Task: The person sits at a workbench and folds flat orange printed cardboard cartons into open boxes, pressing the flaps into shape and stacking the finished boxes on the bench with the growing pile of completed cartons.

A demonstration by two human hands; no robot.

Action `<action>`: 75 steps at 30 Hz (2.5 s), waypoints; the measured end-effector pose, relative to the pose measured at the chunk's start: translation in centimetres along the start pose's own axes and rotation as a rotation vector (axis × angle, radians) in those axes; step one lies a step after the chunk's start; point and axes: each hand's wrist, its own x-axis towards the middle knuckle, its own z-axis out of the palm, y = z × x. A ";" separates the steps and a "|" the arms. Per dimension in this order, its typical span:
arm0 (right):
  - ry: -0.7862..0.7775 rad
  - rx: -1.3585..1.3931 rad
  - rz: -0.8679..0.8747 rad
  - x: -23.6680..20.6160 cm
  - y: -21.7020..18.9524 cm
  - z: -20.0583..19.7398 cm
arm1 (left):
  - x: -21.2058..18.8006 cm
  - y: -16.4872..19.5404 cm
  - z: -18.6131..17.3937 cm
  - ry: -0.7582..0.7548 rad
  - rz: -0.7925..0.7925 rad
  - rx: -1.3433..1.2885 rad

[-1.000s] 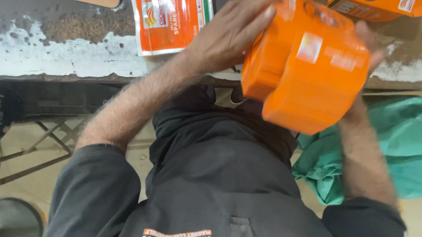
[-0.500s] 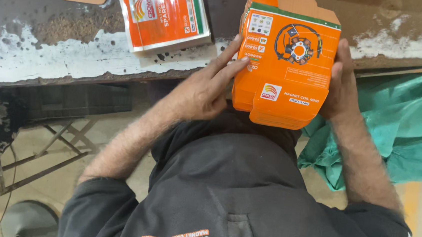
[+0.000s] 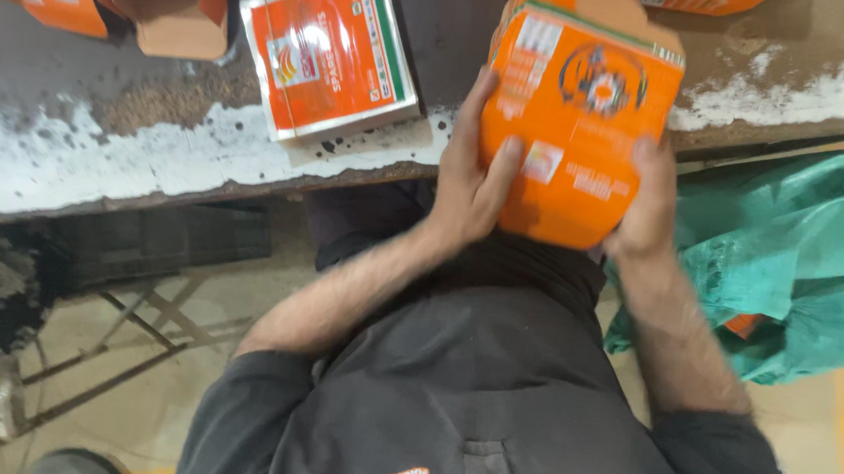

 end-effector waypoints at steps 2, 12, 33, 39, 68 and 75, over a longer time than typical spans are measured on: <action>0.004 -0.050 -0.035 3.4 -0.7 -1.4 | 2.9 -1.2 1.1 0.039 0.049 0.055; -0.050 -0.204 -0.133 12.7 -4.2 -6.5 | 10.3 -4.5 5.7 0.145 0.113 0.162; -0.025 -0.949 -0.613 8.7 -8.5 2.5 | 9.3 -3.3 3.2 0.024 0.147 -0.118; -0.158 -0.457 -0.489 4.0 -6.6 6.1 | 6.6 0.1 -3.8 0.006 -0.085 -0.352; -0.497 -2.049 -0.559 16.0 8.1 10.1 | -4.4 9.1 -22.6 0.434 -0.049 -0.494; -0.571 -2.364 -0.652 15.3 -1.1 4.3 | -2.0 3.0 -16.5 0.279 -0.375 -0.426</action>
